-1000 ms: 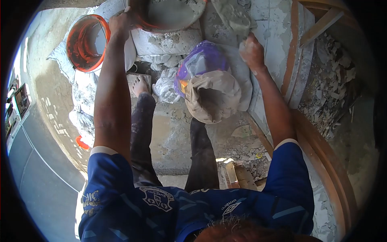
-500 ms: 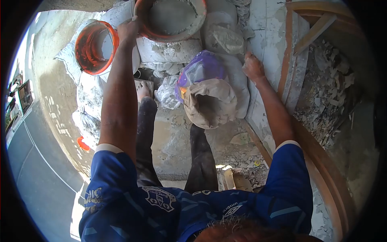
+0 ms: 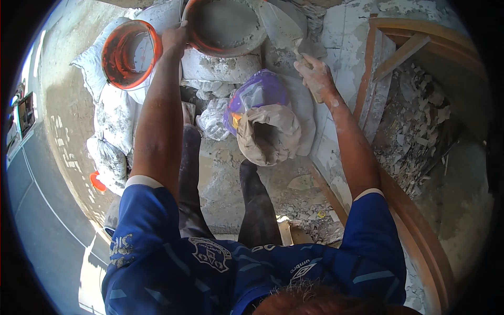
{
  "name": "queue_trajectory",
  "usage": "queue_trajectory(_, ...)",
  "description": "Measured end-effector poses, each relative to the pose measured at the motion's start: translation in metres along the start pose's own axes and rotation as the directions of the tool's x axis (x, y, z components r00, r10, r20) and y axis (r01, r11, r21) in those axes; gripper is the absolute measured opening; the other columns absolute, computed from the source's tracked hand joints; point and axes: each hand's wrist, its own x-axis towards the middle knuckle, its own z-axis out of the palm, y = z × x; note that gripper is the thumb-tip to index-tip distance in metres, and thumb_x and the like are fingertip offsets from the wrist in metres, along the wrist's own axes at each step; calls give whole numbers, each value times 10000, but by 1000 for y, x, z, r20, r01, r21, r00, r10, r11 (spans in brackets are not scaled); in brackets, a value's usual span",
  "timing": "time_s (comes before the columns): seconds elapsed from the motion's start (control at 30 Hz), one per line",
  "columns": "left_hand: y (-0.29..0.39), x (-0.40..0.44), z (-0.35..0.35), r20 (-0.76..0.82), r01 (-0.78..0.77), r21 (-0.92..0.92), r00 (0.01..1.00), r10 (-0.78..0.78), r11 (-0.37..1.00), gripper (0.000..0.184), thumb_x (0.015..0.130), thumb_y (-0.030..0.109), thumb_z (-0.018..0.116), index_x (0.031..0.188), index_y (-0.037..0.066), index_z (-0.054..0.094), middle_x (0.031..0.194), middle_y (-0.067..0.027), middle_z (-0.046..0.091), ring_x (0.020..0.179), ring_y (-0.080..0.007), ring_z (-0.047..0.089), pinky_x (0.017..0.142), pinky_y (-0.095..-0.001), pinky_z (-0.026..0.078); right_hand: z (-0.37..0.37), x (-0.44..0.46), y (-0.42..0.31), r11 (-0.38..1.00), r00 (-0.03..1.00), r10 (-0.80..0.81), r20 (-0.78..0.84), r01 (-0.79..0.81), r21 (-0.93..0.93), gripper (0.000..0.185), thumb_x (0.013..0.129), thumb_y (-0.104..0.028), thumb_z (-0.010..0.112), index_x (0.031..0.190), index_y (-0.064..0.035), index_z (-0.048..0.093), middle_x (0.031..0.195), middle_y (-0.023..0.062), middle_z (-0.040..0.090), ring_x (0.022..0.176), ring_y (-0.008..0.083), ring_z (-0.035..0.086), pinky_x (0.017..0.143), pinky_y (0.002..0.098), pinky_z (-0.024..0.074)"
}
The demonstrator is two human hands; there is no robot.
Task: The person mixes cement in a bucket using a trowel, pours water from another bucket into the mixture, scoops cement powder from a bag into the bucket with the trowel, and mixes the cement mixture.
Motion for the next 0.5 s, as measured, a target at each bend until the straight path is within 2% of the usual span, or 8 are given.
queue_trajectory(0.03,-1,-1,1,-8,-3,8,1000,3,1000,369,949,300,565,1101,-16,682,886,-109,700,707,-209,692,572,-331,601,5,5,-7,1000,1000,-5,11,5,-1,563,894,-405,648,1294,-14,584,803,84,644,661,167,619,639,299,501)
queue_trajectory(0.1,-2,-3,2,-22,-11,13,1000,11,1000,373,961,308,571,1101,-19,683,877,-112,697,708,-204,691,566,-334,599,18,15,-22,982,993,-34,113,12,187,466,938,-413,588,1164,-7,628,681,14,535,510,91,476,489,279,409)
queue_trajectory(0.23,1,-6,3,-29,-11,-29,1000,10,1000,369,967,300,569,1127,-18,669,882,-119,700,673,-211,694,590,-343,606,44,66,-22,962,970,-23,241,-44,268,461,957,-450,543,1035,-1,615,668,23,528,512,107,480,469,300,386)
queue_trajectory(0.33,-1,-1,6,-17,-19,-62,1000,18,998,382,974,300,558,1161,-21,649,893,-125,702,667,-218,699,628,-352,615,30,74,-12,993,957,-32,288,62,-97,548,959,-532,488,990,4,596,634,36,494,509,126,472,471,324,380)
queue_trajectory(0.37,0,-3,10,-7,-17,-106,1000,17,994,382,976,294,555,1162,-27,647,895,-127,700,673,-219,699,631,-353,616,24,69,1,994,957,-21,288,52,-98,548,959,-532,488,990,4,596,634,36,494,509,126,472,471,324,380)
queue_trajectory(0.43,4,-9,11,-9,-15,-73,1000,15,997,381,975,292,555,1155,-30,648,890,-127,699,672,-220,698,627,-353,615,9,62,9,996,939,42,342,-11,-93,628,947,-586,465,1023,23,603,712,121,553,539,189,539,536,371,456)
queue_trajectory(0.47,11,-11,11,-14,-20,-36,1000,19,999,379,975,289,554,1148,-34,649,885,-127,698,672,-221,698,623,-353,614,-3,56,12,978,926,125,356,-54,-202,649,946,-586,456,1048,37,611,821,197,623,697,272,632,644,413,493)
queue_trajectory(0.5,11,-9,10,-13,-35,-40,999,34,999,379,975,289,554,1148,-34,649,885,-127,698,672,-221,698,623,-353,614,-12,50,13,979,932,117,344,-50,-200,649,946,-586,456,1048,37,611,821,197,623,697,272,632,644,413,493)
